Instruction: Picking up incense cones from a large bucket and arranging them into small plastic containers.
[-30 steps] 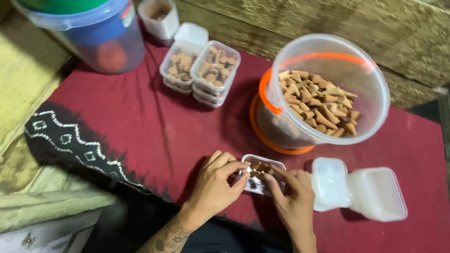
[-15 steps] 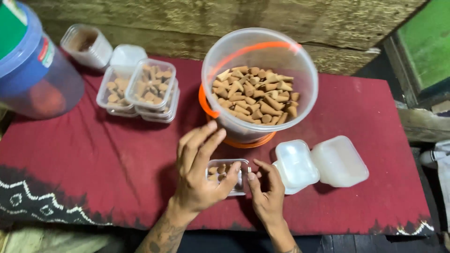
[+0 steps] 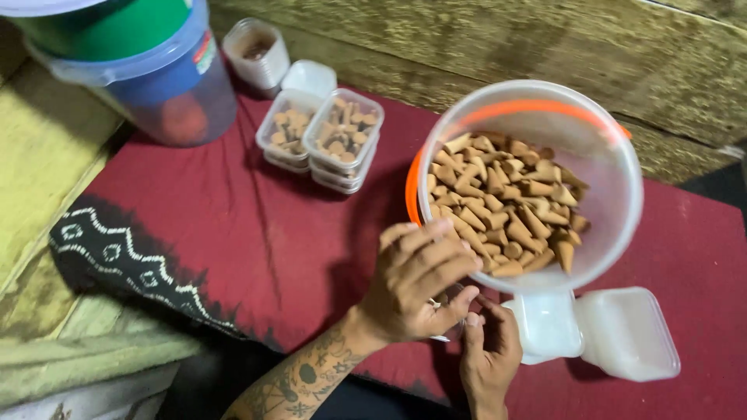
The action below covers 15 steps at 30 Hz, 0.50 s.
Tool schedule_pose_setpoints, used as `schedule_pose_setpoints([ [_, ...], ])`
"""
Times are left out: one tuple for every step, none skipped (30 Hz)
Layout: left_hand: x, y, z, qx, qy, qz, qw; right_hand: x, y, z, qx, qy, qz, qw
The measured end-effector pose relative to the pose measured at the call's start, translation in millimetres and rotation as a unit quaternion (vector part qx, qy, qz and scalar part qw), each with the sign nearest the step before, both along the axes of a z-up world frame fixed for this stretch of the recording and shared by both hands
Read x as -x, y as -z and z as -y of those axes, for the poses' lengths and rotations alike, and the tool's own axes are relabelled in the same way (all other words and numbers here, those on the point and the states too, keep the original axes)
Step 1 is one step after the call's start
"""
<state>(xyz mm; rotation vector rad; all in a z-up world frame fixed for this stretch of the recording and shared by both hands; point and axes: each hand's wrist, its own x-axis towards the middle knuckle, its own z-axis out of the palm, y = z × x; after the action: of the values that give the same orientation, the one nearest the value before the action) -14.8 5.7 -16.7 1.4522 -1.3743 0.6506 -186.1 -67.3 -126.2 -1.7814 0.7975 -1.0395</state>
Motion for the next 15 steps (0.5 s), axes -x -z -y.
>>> schedule_pose_setpoints([
  [2, 0, -7, 0.001, -0.008, -0.002, 1.000, -2, -1, -1, 0.001, -0.008, -0.002, 1.000],
  [4, 1, -11, 0.020, -0.018, 0.006, 1.000, -3, -2, -3, 0.007, -0.001, 0.007, 1.000],
  [6, 1, -14, 0.039, -0.029, 0.013, 0.999, -2, -4, -3, 0.013, 0.006, 0.017, 1.000],
  [6, 4, -17, 0.042, -0.020, 0.011, 0.999, -2, -3, -4, 0.016, 0.014, 0.015, 1.000],
  [6, 6, -19, 0.044, -0.027, 0.015, 0.999, -2, -2, -3, 0.034, 0.006, 0.033, 0.999],
  [5, 9, -21, 0.046, -0.029, 0.021, 0.998, -1, -1, -4, 0.051, 0.003, 0.051, 0.997],
  [6, 11, -20, 0.048, -0.016, 0.020, 0.999, 2, -9, -2, 0.055, 0.016, 0.050, 0.997],
  [7, 12, -19, 0.052, -0.024, 0.023, 0.998, 5, -16, -3, 0.133, 0.015, 0.041, 0.990],
  [7, 14, -18, 0.055, -0.033, 0.026, 0.998, 7, -23, -2, 0.211, 0.013, 0.029, 0.977],
  [9, 17, -16, 0.052, -0.017, 0.025, 0.998, 8, -31, 0, 0.208, 0.029, 0.025, 0.977],
  [10, 21, -15, 0.066, -0.032, 0.023, 0.997, 10, -40, 2, 0.265, 0.001, 0.079, 0.961],
  [10, 24, -13, 0.080, -0.045, 0.022, 0.996, 10, -48, 5, 0.322, -0.025, 0.132, 0.937],
  [13, 29, -18, 0.077, -0.026, 0.022, 0.996, 13, -67, 3, 0.322, -0.007, 0.127, 0.938],
  [13, 34, -20, 0.064, -0.037, 0.033, 0.997, 14, -87, 6, 0.358, -0.016, 0.100, 0.928],
  [12, 39, -22, 0.052, -0.048, 0.044, 0.997, 15, -107, 8, 0.392, -0.026, 0.072, 0.917],
])
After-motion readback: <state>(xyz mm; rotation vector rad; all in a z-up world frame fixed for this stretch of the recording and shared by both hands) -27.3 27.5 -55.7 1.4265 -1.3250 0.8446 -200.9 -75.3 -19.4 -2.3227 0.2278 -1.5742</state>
